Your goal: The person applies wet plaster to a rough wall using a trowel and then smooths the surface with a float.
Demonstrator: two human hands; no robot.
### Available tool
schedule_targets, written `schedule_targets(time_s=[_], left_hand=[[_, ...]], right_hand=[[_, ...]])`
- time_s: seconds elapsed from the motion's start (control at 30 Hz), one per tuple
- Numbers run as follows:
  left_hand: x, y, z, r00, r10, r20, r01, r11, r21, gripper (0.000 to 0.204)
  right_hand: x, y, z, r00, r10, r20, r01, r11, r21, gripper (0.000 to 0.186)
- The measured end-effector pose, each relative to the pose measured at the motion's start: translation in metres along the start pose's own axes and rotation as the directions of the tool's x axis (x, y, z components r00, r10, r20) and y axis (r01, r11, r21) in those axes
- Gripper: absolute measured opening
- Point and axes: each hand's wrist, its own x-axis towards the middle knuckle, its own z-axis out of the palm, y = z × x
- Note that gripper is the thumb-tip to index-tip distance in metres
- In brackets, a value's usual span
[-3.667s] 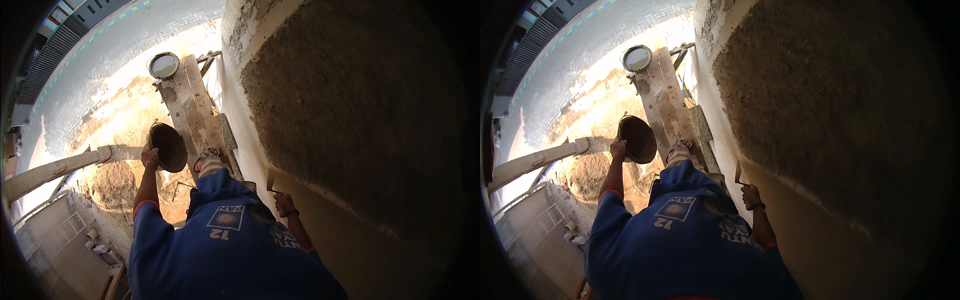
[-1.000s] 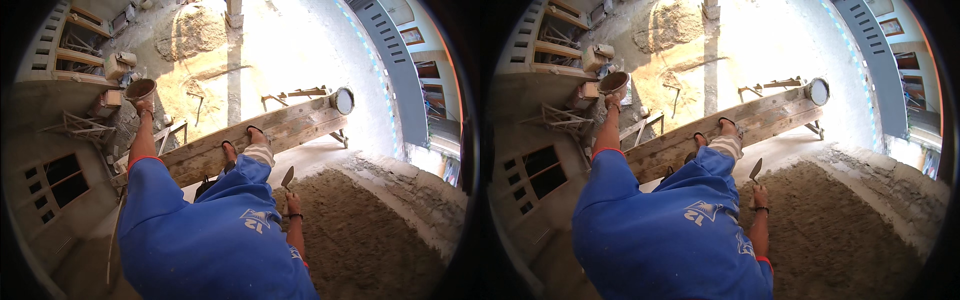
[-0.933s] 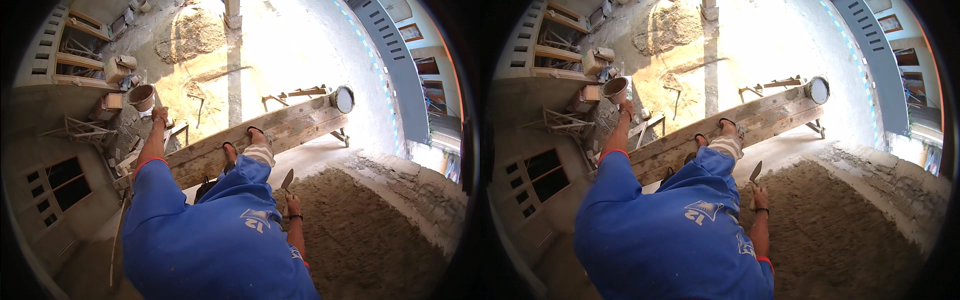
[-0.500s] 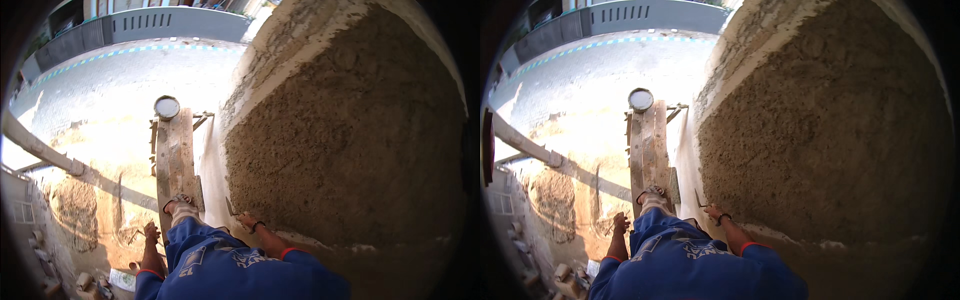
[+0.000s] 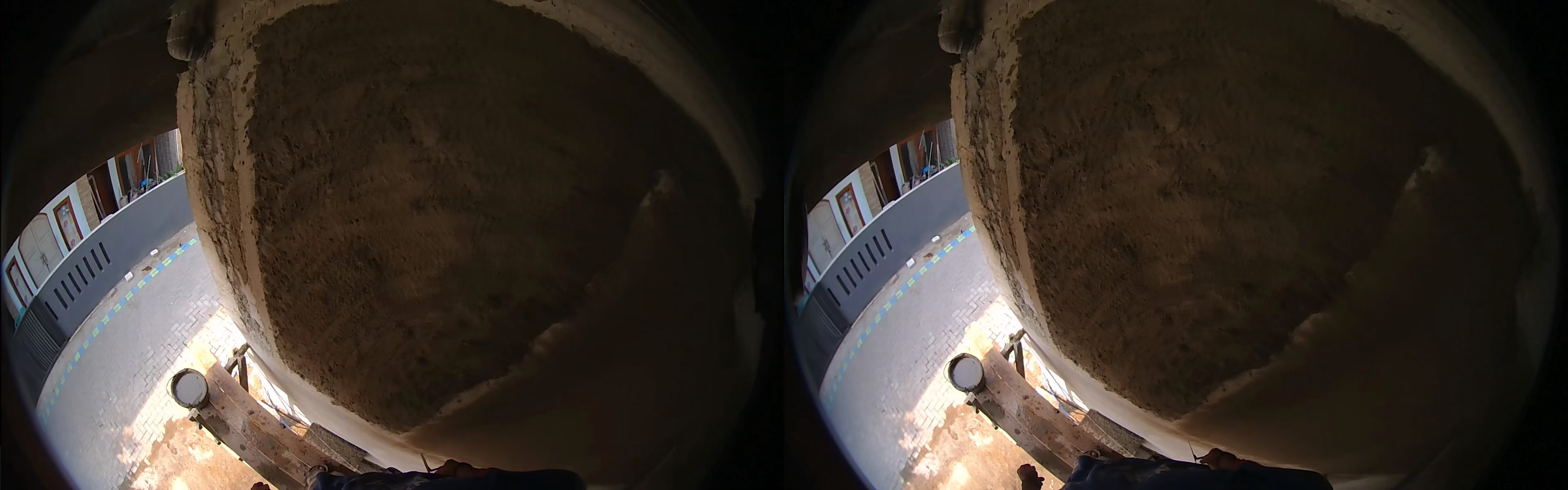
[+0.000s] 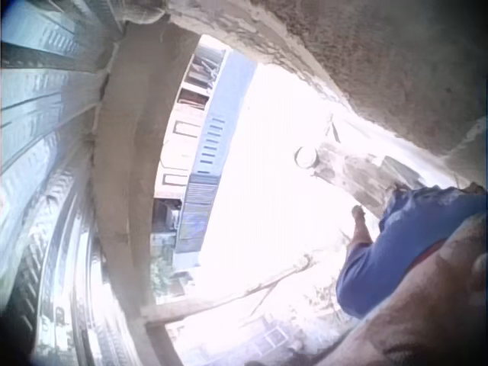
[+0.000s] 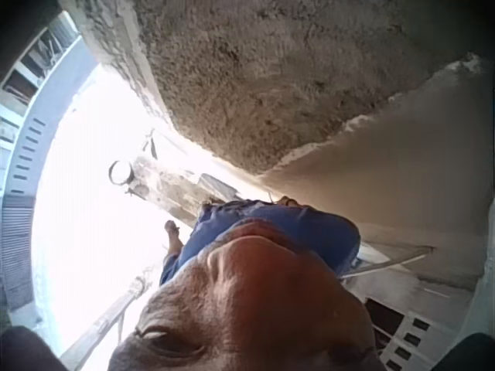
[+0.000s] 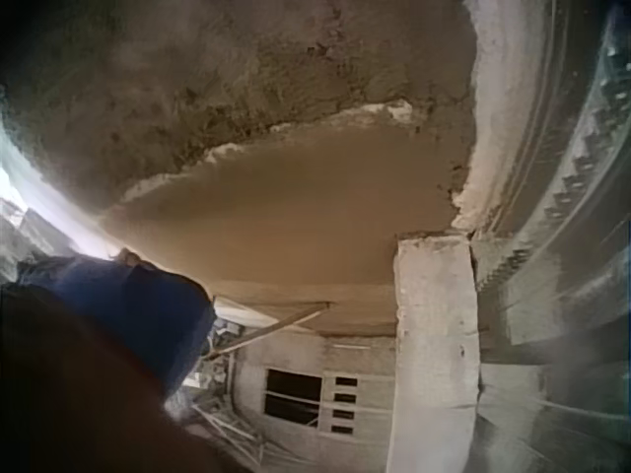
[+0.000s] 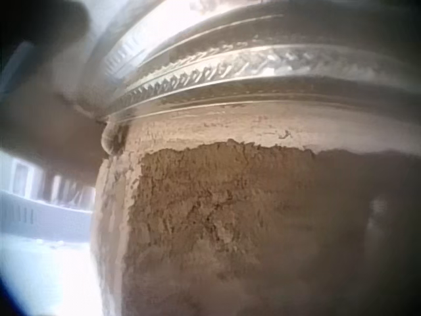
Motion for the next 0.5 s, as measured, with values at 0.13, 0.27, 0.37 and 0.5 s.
schedule_targets(time_s=[0.13,0.27,0.37,0.5], left_hand=[[0.062,0.028,0.057,0.949,-0.316,0.004,0.295,0.889,0.349,0.020],[0.080,0.032,0.112,0.943,-0.309,0.121,0.200,0.820,0.536,0.046],[0.076,0.042,0.123,0.904,-0.389,0.177,0.188,0.734,0.652,0.052],[0.077,0.041,0.109,0.903,-0.395,0.166,0.193,0.720,0.666,0.042]], right_hand=[[-0.008,-0.010,0.011,0.993,-0.114,-0.031,0.110,0.987,-0.116,0.028],[-0.008,-0.022,0.025,0.978,-0.201,-0.052,0.186,0.959,-0.216,0.029],[-0.005,-0.031,0.040,0.966,-0.252,-0.053,0.227,0.933,-0.280,0.029],[-0.014,-0.048,0.042,0.951,-0.304,-0.062,0.268,0.904,-0.332,0.030]])
